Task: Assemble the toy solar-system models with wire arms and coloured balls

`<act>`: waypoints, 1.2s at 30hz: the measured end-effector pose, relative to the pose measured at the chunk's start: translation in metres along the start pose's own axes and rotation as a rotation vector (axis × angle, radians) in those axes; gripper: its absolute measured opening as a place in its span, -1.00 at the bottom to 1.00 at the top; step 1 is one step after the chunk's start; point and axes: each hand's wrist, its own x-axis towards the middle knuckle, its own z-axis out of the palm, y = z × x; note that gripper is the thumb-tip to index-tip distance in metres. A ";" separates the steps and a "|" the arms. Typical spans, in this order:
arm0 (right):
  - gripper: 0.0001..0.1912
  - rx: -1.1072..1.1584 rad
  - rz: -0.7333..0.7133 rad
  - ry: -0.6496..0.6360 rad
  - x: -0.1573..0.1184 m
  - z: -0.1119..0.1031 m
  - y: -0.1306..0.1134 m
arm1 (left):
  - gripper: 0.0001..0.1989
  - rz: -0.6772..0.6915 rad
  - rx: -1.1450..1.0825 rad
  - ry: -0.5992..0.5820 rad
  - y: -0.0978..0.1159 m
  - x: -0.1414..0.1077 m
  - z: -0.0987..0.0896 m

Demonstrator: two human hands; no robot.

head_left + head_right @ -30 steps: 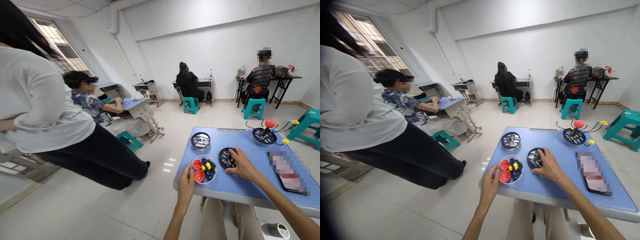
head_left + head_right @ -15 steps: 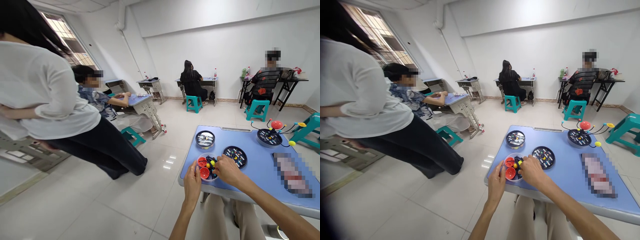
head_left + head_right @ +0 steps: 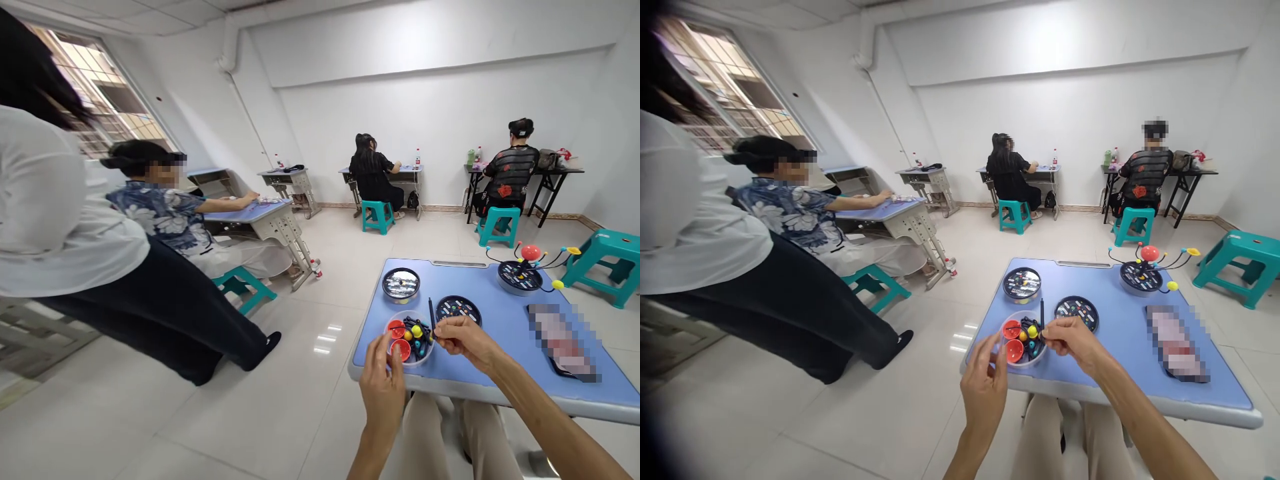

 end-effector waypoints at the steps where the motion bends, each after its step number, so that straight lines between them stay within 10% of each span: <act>1: -0.75 0.168 0.028 -0.031 -0.004 -0.002 0.003 | -0.71 0.034 -0.045 -0.031 0.009 -0.004 0.001; 15: -0.71 0.679 0.141 0.037 -0.040 0.013 0.027 | -0.77 0.262 -0.170 -0.132 0.064 -0.013 0.017; 36: -0.72 -0.111 -0.337 0.094 -0.051 0.016 0.048 | -0.73 -0.114 -0.314 -0.173 0.035 -0.051 0.014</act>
